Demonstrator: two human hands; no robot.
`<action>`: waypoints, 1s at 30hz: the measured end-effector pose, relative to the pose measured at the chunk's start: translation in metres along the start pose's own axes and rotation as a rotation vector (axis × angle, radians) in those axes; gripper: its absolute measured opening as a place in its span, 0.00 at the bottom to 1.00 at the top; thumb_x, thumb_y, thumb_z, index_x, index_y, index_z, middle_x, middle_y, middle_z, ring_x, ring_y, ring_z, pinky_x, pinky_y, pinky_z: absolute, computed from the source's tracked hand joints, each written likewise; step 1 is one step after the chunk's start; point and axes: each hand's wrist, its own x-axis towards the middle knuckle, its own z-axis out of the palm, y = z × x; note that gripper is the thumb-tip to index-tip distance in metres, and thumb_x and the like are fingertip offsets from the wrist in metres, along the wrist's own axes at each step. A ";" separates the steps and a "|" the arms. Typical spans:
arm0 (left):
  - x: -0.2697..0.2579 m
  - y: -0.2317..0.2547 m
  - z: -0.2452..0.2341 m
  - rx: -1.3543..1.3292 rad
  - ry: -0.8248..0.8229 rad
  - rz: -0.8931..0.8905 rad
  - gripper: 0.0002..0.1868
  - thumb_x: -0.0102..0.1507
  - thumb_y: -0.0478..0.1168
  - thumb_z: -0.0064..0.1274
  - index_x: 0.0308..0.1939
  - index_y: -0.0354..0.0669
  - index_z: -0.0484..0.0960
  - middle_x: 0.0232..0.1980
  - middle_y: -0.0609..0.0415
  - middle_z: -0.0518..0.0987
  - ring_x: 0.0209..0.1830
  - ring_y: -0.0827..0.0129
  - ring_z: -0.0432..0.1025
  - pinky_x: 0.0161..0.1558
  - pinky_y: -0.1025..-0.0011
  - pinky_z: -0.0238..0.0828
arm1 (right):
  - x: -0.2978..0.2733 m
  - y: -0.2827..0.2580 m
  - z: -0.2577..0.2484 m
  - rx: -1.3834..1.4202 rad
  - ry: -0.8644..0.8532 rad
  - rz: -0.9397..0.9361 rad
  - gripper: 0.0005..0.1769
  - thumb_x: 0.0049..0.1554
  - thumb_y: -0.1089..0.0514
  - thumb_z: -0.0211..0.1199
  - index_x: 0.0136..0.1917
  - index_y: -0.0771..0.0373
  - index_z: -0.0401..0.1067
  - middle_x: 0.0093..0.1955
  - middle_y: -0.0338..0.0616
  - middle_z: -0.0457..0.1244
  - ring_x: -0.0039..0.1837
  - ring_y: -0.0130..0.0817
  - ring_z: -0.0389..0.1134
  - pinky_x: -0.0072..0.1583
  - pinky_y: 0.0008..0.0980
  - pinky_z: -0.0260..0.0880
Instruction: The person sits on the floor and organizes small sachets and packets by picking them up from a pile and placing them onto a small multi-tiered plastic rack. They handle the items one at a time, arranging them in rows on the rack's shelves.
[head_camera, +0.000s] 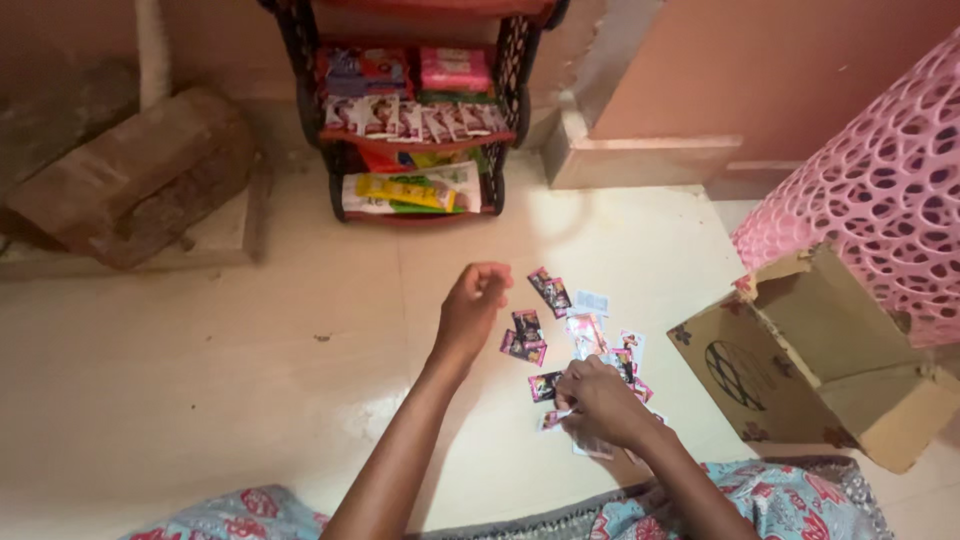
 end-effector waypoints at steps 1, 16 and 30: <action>0.000 -0.002 0.002 0.066 -0.013 0.058 0.14 0.68 0.47 0.50 0.50 0.44 0.82 0.46 0.58 0.84 0.44 0.77 0.75 0.47 0.75 0.71 | 0.004 0.003 -0.002 -0.026 0.039 -0.071 0.15 0.39 0.57 0.77 0.34 0.56 0.70 0.38 0.39 0.64 0.47 0.41 0.65 0.48 0.41 0.66; 0.005 0.046 -0.045 -0.143 -0.175 0.180 0.15 0.62 0.45 0.61 0.46 0.39 0.82 0.39 0.57 0.85 0.38 0.79 0.78 0.42 0.78 0.76 | 0.117 -0.070 -0.094 1.215 0.415 0.353 0.10 0.56 0.64 0.64 0.51 0.68 0.72 0.40 0.40 0.67 0.41 0.26 0.65 0.45 0.26 0.65; 0.010 0.066 -0.063 -0.481 0.357 0.030 0.23 0.65 0.56 0.47 0.58 0.48 0.77 0.51 0.61 0.82 0.42 0.74 0.73 0.43 0.73 0.70 | 0.288 -0.046 -0.135 0.971 0.636 0.113 0.01 0.60 0.64 0.60 0.45 0.63 0.70 0.41 0.41 0.69 0.43 0.31 0.71 0.45 0.28 0.71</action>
